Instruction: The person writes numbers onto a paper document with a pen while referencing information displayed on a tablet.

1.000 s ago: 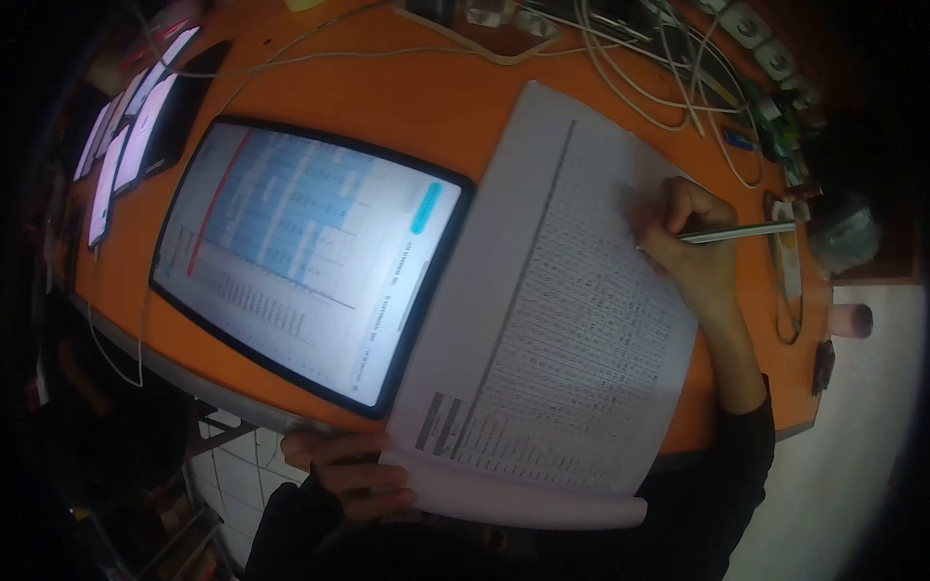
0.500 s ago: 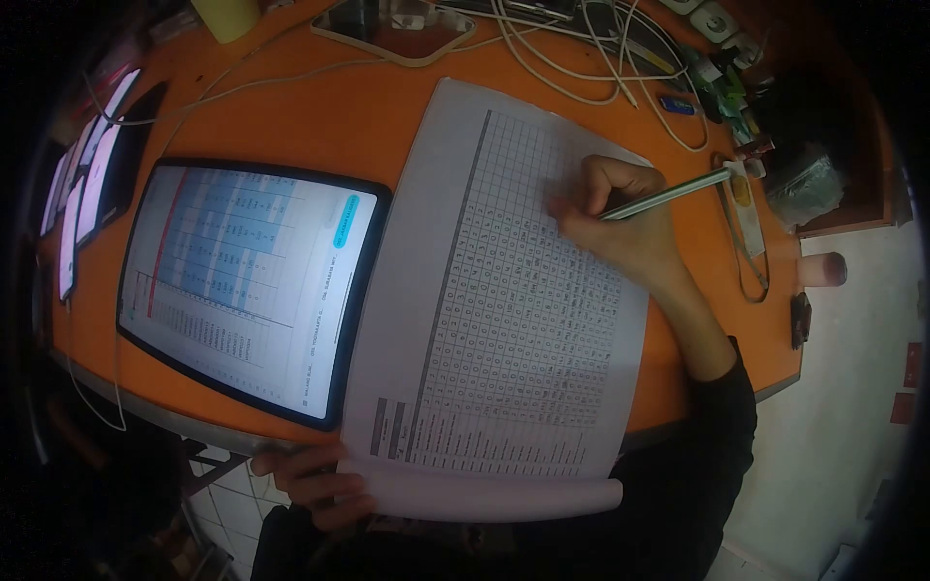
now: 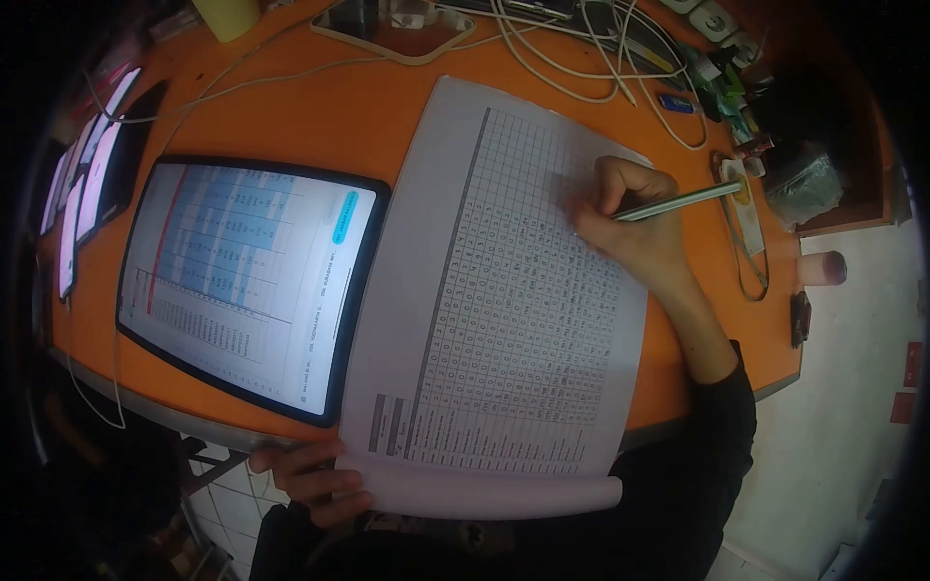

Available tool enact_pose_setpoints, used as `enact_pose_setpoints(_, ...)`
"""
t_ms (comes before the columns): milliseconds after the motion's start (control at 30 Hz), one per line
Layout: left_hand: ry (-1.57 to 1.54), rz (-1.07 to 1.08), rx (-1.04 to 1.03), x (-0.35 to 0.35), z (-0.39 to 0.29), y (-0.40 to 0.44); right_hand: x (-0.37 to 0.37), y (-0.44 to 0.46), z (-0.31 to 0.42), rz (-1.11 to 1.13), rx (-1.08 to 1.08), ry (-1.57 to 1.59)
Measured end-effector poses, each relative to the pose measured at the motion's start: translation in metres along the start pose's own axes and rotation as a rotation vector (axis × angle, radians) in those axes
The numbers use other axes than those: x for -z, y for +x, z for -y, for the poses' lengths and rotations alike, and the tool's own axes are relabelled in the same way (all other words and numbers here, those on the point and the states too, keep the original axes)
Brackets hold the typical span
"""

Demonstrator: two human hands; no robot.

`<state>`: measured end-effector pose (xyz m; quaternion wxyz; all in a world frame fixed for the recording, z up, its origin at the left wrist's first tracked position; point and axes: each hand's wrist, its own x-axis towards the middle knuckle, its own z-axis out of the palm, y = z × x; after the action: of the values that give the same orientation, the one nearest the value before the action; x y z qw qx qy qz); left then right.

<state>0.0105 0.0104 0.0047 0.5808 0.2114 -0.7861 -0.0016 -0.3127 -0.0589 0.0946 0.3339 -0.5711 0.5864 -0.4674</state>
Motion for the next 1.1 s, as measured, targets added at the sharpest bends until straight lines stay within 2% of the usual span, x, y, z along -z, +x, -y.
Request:
enact_pose_setpoints(100,0.009,-0.080,-0.018,-0.004,0.001,0.002,0.000,-0.001,0.000,0.004,-0.002,-0.029)
enact_pose_setpoints(200,-0.029,0.010,0.039,0.004,-0.002,-0.001,-0.001,0.001,-0.002,0.031,0.018,-0.086)
enact_pose_setpoints(300,-0.080,0.058,0.105,0.006,-0.005,-0.002,-0.001,0.000,-0.006,0.003,0.126,-0.227)
enact_pose_setpoints(433,-0.064,0.004,0.097,0.000,-0.007,-0.010,-0.007,-0.002,0.002,-0.028,-0.005,-0.131)
enact_pose_setpoints(500,-0.079,-0.032,0.103,0.000,-0.007,-0.009,-0.005,-0.001,-0.001,-0.002,0.025,-0.111)
enact_pose_setpoints(600,-0.073,0.044,0.067,0.004,-0.004,-0.006,0.000,-0.002,0.001,0.008,0.041,-0.049)
enact_pose_setpoints(700,-0.043,-0.002,0.058,0.002,-0.006,-0.007,-0.003,-0.005,0.003,-0.003,0.058,0.006)
enact_pose_setpoints(800,-0.079,0.013,0.126,0.003,-0.006,-0.002,0.002,-0.008,0.001,0.020,0.108,-0.029)
enact_pose_setpoints(900,-0.105,0.038,0.040,0.007,0.000,0.001,0.008,-0.007,-0.004,0.038,0.122,-0.056)
enact_pose_setpoints(1000,-0.061,0.015,0.038,-0.002,0.001,0.001,0.010,-0.005,-0.005,0.004,0.135,-0.098)
enact_pose_setpoints(1067,0.062,-0.183,-0.026,-0.013,0.005,0.001,0.012,-0.005,-0.006,0.027,0.093,-0.114)
enact_pose_setpoints(1100,0.052,-0.185,-0.027,-0.016,0.004,0.002,0.011,-0.005,-0.008,0.014,0.085,-0.088)
